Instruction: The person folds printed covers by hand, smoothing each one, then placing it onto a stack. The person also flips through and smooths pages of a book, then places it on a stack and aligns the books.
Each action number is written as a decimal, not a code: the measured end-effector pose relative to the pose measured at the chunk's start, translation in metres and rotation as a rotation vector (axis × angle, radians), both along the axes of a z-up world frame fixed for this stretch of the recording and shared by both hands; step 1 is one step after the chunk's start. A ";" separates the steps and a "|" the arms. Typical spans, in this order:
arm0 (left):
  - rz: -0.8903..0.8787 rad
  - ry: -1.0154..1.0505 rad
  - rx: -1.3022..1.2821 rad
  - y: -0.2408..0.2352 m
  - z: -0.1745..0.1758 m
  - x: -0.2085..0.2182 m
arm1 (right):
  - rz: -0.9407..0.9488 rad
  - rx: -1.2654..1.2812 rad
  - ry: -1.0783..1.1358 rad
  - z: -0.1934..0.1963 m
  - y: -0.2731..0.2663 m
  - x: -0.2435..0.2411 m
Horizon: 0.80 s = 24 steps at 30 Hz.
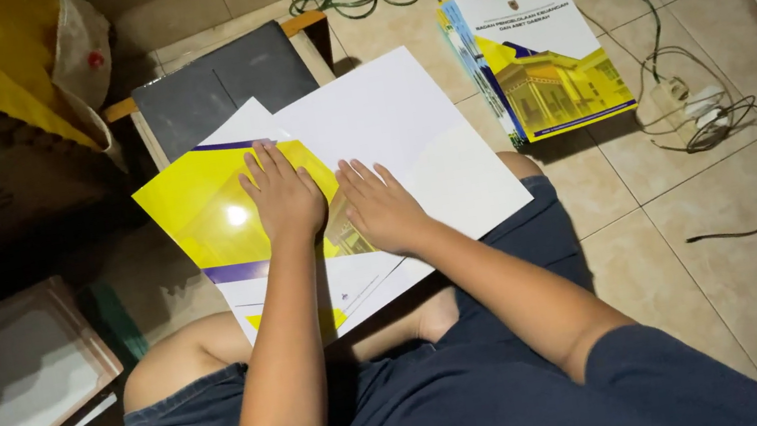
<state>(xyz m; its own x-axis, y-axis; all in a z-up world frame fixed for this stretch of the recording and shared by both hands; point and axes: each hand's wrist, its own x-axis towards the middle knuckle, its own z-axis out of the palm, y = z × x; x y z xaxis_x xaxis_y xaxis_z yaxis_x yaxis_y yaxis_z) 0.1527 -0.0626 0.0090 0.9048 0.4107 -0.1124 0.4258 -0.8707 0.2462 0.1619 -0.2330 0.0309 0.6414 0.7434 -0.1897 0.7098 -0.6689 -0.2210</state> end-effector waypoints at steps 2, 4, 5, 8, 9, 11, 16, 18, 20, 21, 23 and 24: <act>-0.005 -0.001 0.009 0.000 -0.006 -0.001 | 0.014 -0.009 -0.034 -0.016 0.019 0.024; -0.008 -0.003 0.021 0.002 -0.007 0.001 | 0.030 -0.013 -0.069 -0.024 0.039 0.045; -0.014 -0.002 0.012 0.003 -0.007 0.002 | 0.031 -0.008 -0.093 -0.024 0.049 0.053; -0.009 0.000 0.003 0.005 -0.008 0.003 | 0.033 0.001 -0.117 -0.023 0.056 0.057; 0.001 -0.001 0.002 0.005 -0.010 0.004 | 0.035 0.005 -0.119 -0.022 0.054 0.055; 0.005 -0.005 -0.001 0.004 -0.007 0.002 | 0.034 0.003 -0.100 -0.012 0.035 0.032; -0.002 -0.024 -0.006 0.000 -0.004 -0.003 | 0.020 0.018 -0.020 -0.003 -0.005 -0.009; -0.022 -0.023 0.017 0.000 -0.004 0.000 | 0.021 0.000 -0.023 -0.010 -0.004 -0.004; -0.029 -0.023 0.020 0.002 -0.013 0.001 | 0.023 0.011 -0.029 -0.015 0.014 0.013; -0.033 -0.023 0.022 0.003 -0.016 0.001 | 0.028 0.020 -0.036 -0.018 0.023 0.022; -0.037 -0.024 0.018 0.004 -0.017 0.002 | 0.024 0.016 -0.062 -0.021 0.046 0.045; -0.040 -0.026 0.013 0.004 -0.017 0.001 | 0.021 0.011 -0.090 -0.021 0.058 0.055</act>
<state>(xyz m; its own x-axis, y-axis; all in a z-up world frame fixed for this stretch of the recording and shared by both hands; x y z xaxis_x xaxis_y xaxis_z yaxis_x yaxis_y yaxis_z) 0.1540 -0.0584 -0.0080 0.9233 0.3751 -0.0831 0.3838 -0.8902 0.2453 0.2172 -0.1754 0.0094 0.6395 0.7586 -0.1242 0.7410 -0.6514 -0.1630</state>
